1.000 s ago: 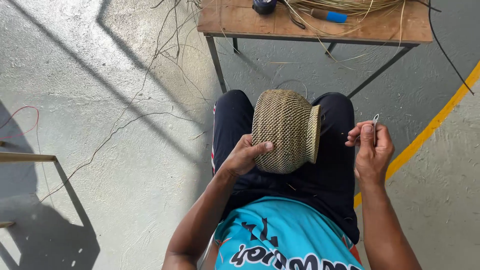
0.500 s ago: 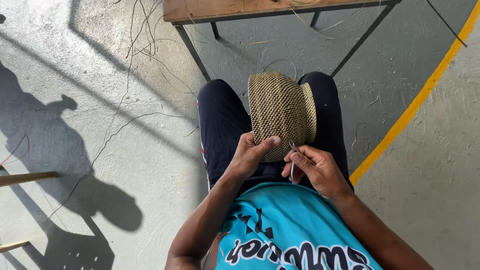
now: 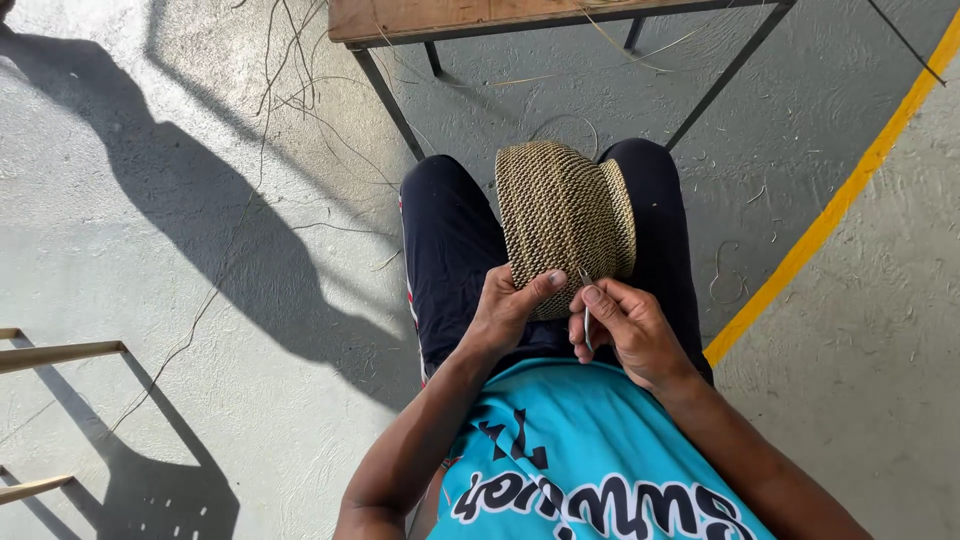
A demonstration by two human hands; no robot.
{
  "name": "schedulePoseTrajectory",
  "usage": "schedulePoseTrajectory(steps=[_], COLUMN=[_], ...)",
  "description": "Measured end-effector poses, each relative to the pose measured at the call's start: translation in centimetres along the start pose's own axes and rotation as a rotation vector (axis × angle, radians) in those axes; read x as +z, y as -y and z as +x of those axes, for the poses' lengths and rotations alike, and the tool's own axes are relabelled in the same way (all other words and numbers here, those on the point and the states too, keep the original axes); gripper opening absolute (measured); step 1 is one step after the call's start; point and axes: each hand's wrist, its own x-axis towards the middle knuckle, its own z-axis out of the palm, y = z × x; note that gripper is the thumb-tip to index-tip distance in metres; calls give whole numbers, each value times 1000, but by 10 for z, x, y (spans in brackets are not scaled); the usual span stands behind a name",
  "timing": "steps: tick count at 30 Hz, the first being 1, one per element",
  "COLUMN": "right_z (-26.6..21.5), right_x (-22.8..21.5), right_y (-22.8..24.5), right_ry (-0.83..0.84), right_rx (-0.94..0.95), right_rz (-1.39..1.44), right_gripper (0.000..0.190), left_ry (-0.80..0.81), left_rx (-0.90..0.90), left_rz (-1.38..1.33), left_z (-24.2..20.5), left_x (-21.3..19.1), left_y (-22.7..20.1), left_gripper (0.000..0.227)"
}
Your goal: The recorder is weaving or repairing a basket or hat using natural fibers and a hook needle.
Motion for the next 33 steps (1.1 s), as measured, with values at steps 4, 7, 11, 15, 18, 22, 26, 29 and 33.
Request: schedulePoseTrajectory(steps=[4,7,11,15,18,22,26,29,33], right_z=[-3,-4,-3,-3,-3,-4,-4,-3,-3], right_x=[4,2,4,1,-2,-7,-9,-10,-12], right_y=[-7,-17,-15,-17,-19,-22,-25,-24,-25], right_ry=[-31,-29,-34,-17,-4,-6,14,31,33], right_rx=[9,-3,-18,-28,-38,-36,-57,-73,-73], right_rz=[80,139,131,114,110,126,129,103,92], right_gripper=[33,34,35,37,37,37,38,40,40], left_ry=[-26,-31,-32,-22,-23,-13,-10,-8,-12], left_rx=[-1,8,2,-5,-1,-8,-18,-3,-6], left_rz=[8,13,-4,-42,-27,-33,-28,-46,-44], left_z=[1,0,0,1,1,2,2,2,3], left_x=[2,4,9,10,8,13,13,14,14], left_y=[2,6,0,-1,2,0,2,2,4], left_gripper=[19,19,20,20,19,19,20,20,20])
